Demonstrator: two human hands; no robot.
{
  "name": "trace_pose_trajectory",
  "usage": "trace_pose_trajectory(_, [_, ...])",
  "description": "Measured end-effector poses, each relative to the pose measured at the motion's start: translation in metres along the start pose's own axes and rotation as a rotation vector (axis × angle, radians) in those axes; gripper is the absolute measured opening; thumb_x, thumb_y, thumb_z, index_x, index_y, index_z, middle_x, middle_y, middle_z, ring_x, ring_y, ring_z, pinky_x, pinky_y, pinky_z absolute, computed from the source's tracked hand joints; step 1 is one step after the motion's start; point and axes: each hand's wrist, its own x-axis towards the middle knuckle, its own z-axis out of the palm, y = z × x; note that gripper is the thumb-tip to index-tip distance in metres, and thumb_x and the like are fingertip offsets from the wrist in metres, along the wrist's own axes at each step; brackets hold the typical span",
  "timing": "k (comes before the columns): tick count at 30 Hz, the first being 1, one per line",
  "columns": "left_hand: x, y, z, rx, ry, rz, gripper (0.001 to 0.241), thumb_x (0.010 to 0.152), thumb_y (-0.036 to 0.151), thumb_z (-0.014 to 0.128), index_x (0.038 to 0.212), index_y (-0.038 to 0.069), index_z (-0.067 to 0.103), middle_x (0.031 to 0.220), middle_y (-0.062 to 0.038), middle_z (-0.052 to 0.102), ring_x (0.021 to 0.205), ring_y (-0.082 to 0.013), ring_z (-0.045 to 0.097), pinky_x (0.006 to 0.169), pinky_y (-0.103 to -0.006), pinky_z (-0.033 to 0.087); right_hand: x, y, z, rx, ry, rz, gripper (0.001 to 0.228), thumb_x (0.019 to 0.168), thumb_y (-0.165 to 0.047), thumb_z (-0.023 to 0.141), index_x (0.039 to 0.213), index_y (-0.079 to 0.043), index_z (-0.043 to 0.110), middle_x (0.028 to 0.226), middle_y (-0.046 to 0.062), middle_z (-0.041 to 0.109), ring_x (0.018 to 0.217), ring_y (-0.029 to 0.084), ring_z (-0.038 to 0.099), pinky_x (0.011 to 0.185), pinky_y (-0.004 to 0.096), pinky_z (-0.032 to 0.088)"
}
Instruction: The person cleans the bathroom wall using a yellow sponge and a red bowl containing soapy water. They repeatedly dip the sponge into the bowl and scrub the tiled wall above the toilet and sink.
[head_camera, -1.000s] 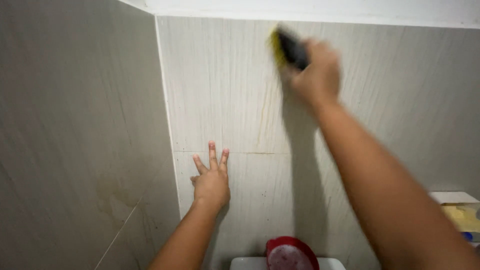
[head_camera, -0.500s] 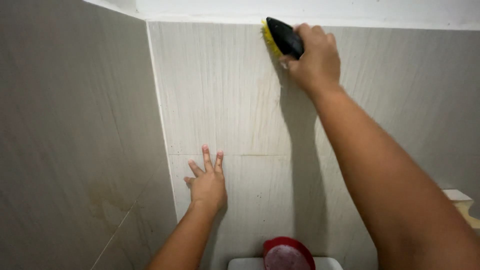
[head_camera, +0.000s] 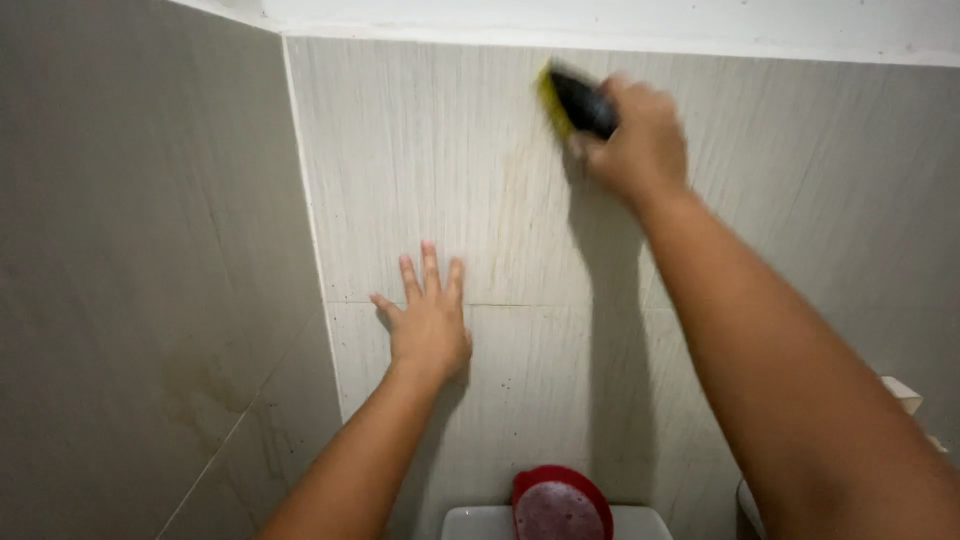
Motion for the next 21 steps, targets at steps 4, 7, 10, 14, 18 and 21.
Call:
trace_pose_trajectory(4, [-0.002,0.009,-0.023,-0.165,-0.109,0.016,0.106,0.09,0.026,0.07,0.165,0.022,-0.005,0.17,-0.018,-0.022,0.156,-0.0471,-0.01,0.115,-0.0721,0.024,-0.017,-0.009,-0.009,0.124,0.004,0.176,0.045,0.079,-0.021,0.09,0.116,-0.009,0.066,0.108,0.016,0.067,0.094,0.031,0.063,0.08,0.046,0.053])
trace_pose_trajectory(7, [0.004,0.022,-0.016,-0.226,-0.13,-0.01,0.112,0.088,0.029,0.073,0.166,0.018,-0.006,0.169,-0.023,-0.022,0.154,-0.0524,-0.011,0.115,-0.0695,0.028,-0.075,-0.004,0.011,0.082,-0.116,0.068,0.045,0.076,-0.015,0.087,0.116,-0.01,0.067,0.103,0.015,0.068,0.089,0.031,0.063,0.076,0.045,0.054])
trace_pose_trajectory(10, [0.001,0.041,-0.013,-0.279,-0.14,-0.041,0.115,0.087,0.032,0.075,0.166,0.011,-0.006,0.167,-0.029,-0.021,0.153,-0.0553,-0.01,0.116,-0.0681,0.03,-0.135,0.011,0.032,0.076,-0.26,-0.097,0.052,0.07,-0.009,0.084,0.118,-0.011,0.066,0.101,0.011,0.072,0.092,0.032,0.062,0.08,0.046,0.055])
trace_pose_trajectory(14, [-0.004,0.052,0.004,-0.331,-0.152,-0.054,0.117,0.085,0.024,0.075,0.166,0.012,-0.009,0.166,-0.03,-0.025,0.152,-0.0551,-0.016,0.113,-0.0663,0.035,-0.194,0.014,0.045,0.098,-0.497,-0.059,0.061,0.068,-0.013,0.087,0.122,-0.011,0.061,0.103,0.013,0.072,0.096,0.036,0.061,0.077,0.048,0.054])
trace_pose_trajectory(18, [-0.008,0.046,0.019,-0.25,-0.125,-0.018,0.118,0.085,0.018,0.074,0.166,0.015,-0.012,0.165,-0.029,-0.029,0.151,-0.0561,-0.021,0.107,-0.0654,0.043,-0.241,0.006,0.055,0.39,-0.671,0.359,0.056,0.075,-0.03,0.091,0.117,-0.01,0.059,0.106,0.015,0.071,0.096,0.028,0.068,0.081,0.045,0.055])
trace_pose_trajectory(21, [-0.007,0.041,0.03,-0.142,-0.1,0.019,0.114,0.087,0.014,0.069,0.165,0.018,-0.014,0.164,-0.03,-0.03,0.148,-0.0583,-0.024,0.102,-0.065,0.048,-0.289,-0.011,0.057,0.613,-0.818,0.669,0.061,0.071,-0.028,0.09,0.119,-0.011,0.057,0.107,0.013,0.072,0.097,0.026,0.072,0.081,0.042,0.059])
